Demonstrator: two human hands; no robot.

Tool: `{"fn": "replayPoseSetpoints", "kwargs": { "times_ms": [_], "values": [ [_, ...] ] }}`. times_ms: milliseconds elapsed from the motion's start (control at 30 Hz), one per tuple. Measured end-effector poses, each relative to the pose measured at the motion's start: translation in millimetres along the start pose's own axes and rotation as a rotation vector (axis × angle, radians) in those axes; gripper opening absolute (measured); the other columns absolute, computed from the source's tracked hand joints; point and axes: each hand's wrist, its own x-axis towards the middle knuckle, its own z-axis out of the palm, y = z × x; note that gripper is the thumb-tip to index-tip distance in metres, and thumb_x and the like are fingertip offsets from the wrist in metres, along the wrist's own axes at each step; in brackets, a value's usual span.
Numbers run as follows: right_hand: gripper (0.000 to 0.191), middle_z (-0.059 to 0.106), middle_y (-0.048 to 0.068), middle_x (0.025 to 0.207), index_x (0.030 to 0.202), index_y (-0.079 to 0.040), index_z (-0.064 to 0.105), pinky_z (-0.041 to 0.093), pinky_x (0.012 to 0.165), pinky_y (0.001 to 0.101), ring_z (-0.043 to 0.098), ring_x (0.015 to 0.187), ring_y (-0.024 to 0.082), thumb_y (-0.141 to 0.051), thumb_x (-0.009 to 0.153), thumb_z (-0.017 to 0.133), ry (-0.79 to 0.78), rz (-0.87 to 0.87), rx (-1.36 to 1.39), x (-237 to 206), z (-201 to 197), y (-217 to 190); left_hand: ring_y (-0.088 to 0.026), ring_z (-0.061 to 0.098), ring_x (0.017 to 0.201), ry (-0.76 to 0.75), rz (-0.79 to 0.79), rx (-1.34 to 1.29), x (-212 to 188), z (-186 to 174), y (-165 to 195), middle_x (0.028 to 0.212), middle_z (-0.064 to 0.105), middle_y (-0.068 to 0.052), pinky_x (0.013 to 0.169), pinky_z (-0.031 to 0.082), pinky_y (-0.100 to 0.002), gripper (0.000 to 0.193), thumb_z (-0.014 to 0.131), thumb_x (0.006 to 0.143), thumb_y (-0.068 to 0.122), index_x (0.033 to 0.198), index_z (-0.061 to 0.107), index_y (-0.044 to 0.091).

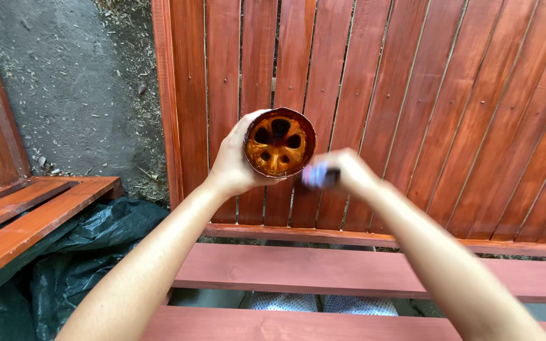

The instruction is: The person applies wood stain to a slatted wooden bench and chair outdoors, holding a cut plastic bottle of stain in one hand and brushing the stain onto the seat boards, backrest slats, and frame edges, moving around the furniture to coat different sections.

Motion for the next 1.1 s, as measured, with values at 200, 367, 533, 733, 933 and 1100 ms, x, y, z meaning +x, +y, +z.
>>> {"fn": "replayPoseSetpoints", "kwargs": {
  "times_ms": [200, 367, 533, 733, 933, 1100],
  "values": [
    [0.027, 0.075, 0.014, 0.11, 0.107, -0.009, 0.074, 0.061, 0.09, 0.0321, 0.074, 0.101, 0.025, -0.002, 0.083, 0.082, 0.602, -0.516, -0.572, 60, -73, -16, -0.024, 0.063, 0.132, -0.001, -0.048, 0.032, -3, -2, -4, 0.137, 0.064, -0.006, 0.113, 0.051, -0.038, 0.1, 0.101, 0.056, 0.021, 0.143, 0.051, 0.013],
    [0.027, 0.073, 0.001, 0.112, 0.109, -0.018, 0.07, 0.064, 0.082, 0.0307, 0.075, 0.099, 0.018, -0.004, 0.086, 0.074, 0.319, -0.508, -0.499, 13, -6, -26, -0.025, 0.062, 0.133, 0.031, 0.031, 0.026, -4, -13, -2, 0.139, 0.062, -0.008, 0.113, 0.051, -0.039, 0.098, 0.101, 0.059, 0.02, 0.143, 0.051, 0.012],
    [0.036, 0.075, 0.005, 0.104, 0.102, -0.016, 0.073, 0.061, 0.071, 0.0382, 0.074, 0.088, 0.027, -0.01, 0.067, 0.08, -0.002, -0.279, -0.513, -66, 76, -19, -0.025, 0.063, 0.132, 0.037, 0.006, 0.014, -7, -25, -5, 0.138, 0.063, -0.008, 0.113, 0.052, -0.039, 0.097, 0.1, 0.059, 0.02, 0.142, 0.052, 0.011],
    [0.026, 0.075, 0.01, 0.083, 0.094, -0.01, 0.074, 0.059, 0.07, 0.0348, 0.074, 0.074, 0.025, -0.011, 0.07, 0.086, -0.104, -0.086, -0.069, -37, 99, 1, -0.024, 0.063, 0.131, 0.088, -0.002, 0.028, -9, -41, -11, 0.137, 0.064, -0.008, 0.112, 0.051, -0.038, 0.098, 0.101, 0.057, 0.02, 0.142, 0.052, 0.011],
    [0.007, 0.075, 0.009, 0.08, 0.083, -0.015, 0.08, 0.058, 0.07, 0.0303, 0.074, 0.074, 0.024, -0.013, 0.076, 0.082, 0.008, 0.161, -0.043, 65, 46, 5, -0.024, 0.062, 0.133, 0.093, 0.018, 0.025, -16, -53, -18, 0.138, 0.063, -0.008, 0.114, 0.05, -0.038, 0.099, 0.101, 0.058, 0.021, 0.143, 0.051, 0.01],
    [0.029, 0.076, 0.007, 0.089, 0.094, -0.017, 0.079, 0.057, 0.071, 0.0335, 0.072, 0.078, 0.024, -0.013, 0.067, 0.088, 0.16, -0.183, -0.492, 96, -9, -41, -0.025, 0.062, 0.133, 0.095, 0.023, 0.029, -21, -64, -21, 0.139, 0.063, -0.008, 0.114, 0.051, -0.039, 0.097, 0.101, 0.06, 0.021, 0.142, 0.051, 0.01]
  ]
}}
